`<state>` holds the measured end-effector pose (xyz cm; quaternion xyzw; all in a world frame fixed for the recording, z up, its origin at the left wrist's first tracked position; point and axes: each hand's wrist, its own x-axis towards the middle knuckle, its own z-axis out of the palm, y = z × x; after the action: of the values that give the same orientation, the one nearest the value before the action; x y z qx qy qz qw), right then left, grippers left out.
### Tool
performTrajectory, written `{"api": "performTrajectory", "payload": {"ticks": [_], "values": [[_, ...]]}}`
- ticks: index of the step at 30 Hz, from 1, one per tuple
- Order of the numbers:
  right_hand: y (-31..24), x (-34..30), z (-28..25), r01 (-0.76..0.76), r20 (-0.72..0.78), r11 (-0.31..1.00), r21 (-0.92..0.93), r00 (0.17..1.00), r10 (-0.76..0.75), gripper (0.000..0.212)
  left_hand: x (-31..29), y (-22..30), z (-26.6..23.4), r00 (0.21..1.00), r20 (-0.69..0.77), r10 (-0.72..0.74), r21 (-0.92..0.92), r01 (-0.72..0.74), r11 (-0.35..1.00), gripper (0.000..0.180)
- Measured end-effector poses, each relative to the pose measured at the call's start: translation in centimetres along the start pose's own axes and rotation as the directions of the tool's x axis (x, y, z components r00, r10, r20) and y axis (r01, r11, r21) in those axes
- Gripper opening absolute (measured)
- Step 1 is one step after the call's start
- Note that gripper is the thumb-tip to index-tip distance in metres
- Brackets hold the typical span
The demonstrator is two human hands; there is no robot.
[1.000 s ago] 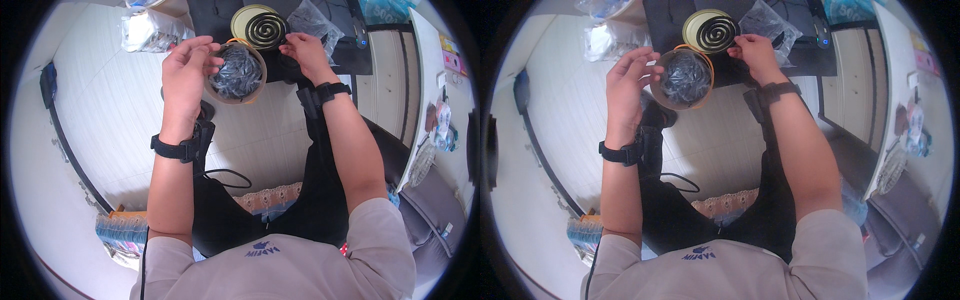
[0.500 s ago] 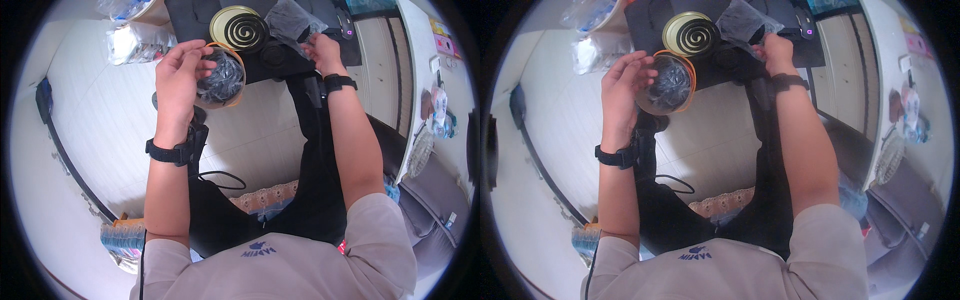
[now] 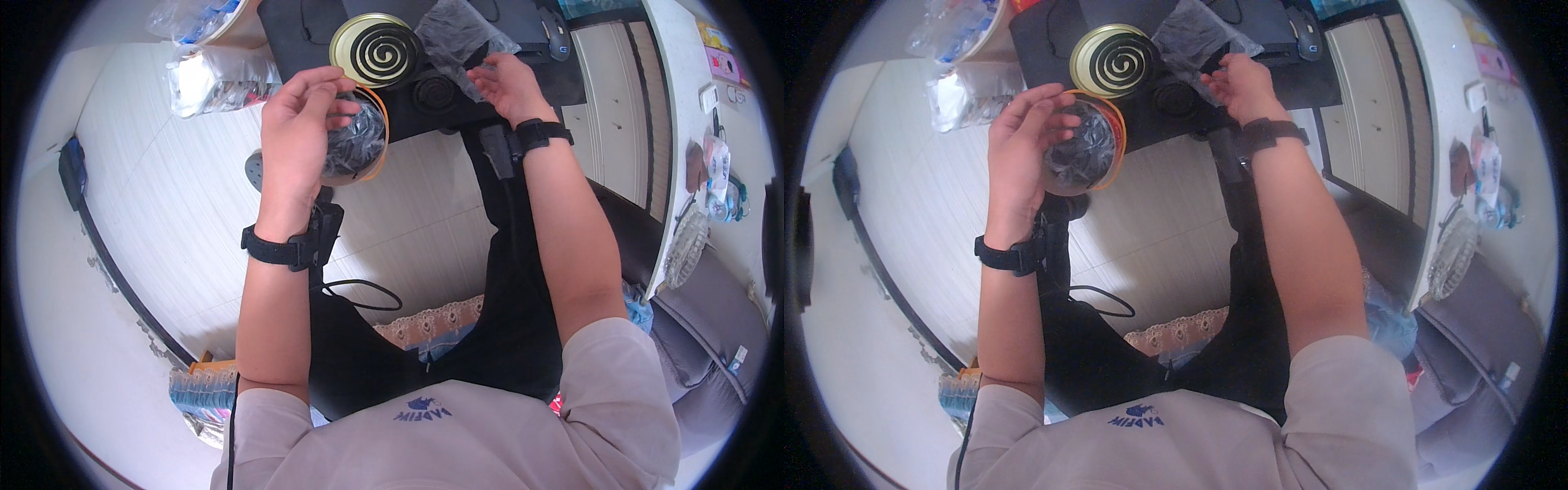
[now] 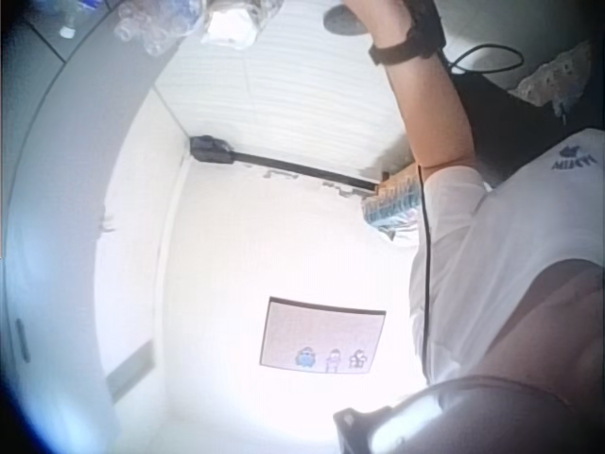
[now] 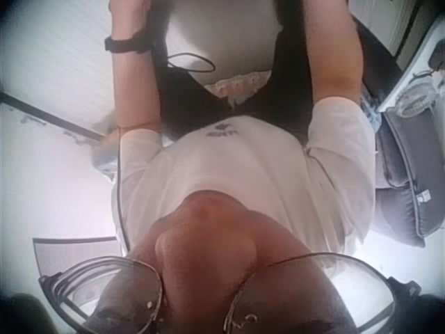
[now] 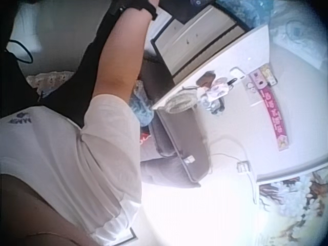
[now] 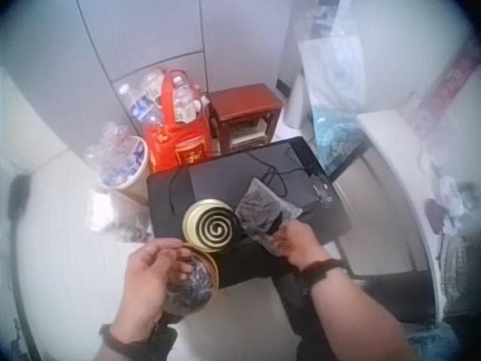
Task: The person separates two interlocking mosquito coils by hand, places one onto a stand, and puts the other into a plastic bag. They then clean a small black plastic component with a brown cloth.
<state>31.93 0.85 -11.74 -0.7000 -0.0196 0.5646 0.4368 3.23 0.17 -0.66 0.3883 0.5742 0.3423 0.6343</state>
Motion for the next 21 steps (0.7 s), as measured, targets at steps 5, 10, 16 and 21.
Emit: {"api": "performTrajectory", "payload": {"ticks": [5,10,16,21], "values": [[0.3,-1.9,1.7,-0.103,0.148,0.994,0.044,0.984,0.095,0.025,0.2,-0.3,0.1,1.0,0.007,-0.008,0.018,0.008,1.0,0.027],[0.8,-1.5,2.1,-0.165,0.132,0.965,0.206,0.981,0.14,0.025,0.1,-0.1,0.5,1.0,-0.001,-0.004,-0.015,0.004,1.0,0.024],[1.4,-0.1,1.5,-0.205,0.091,0.951,0.233,0.978,0.188,0.021,0.1,-0.1,0.2,1.0,0.021,-0.007,0.011,0.007,1.0,0.028],[2.3,1.5,0.7,-0.219,0.177,0.933,0.287,0.969,0.173,0.022,0.2,-0.1,0.2,1.0,0.024,-0.005,0.016,0.005,1.0,0.028]]}}
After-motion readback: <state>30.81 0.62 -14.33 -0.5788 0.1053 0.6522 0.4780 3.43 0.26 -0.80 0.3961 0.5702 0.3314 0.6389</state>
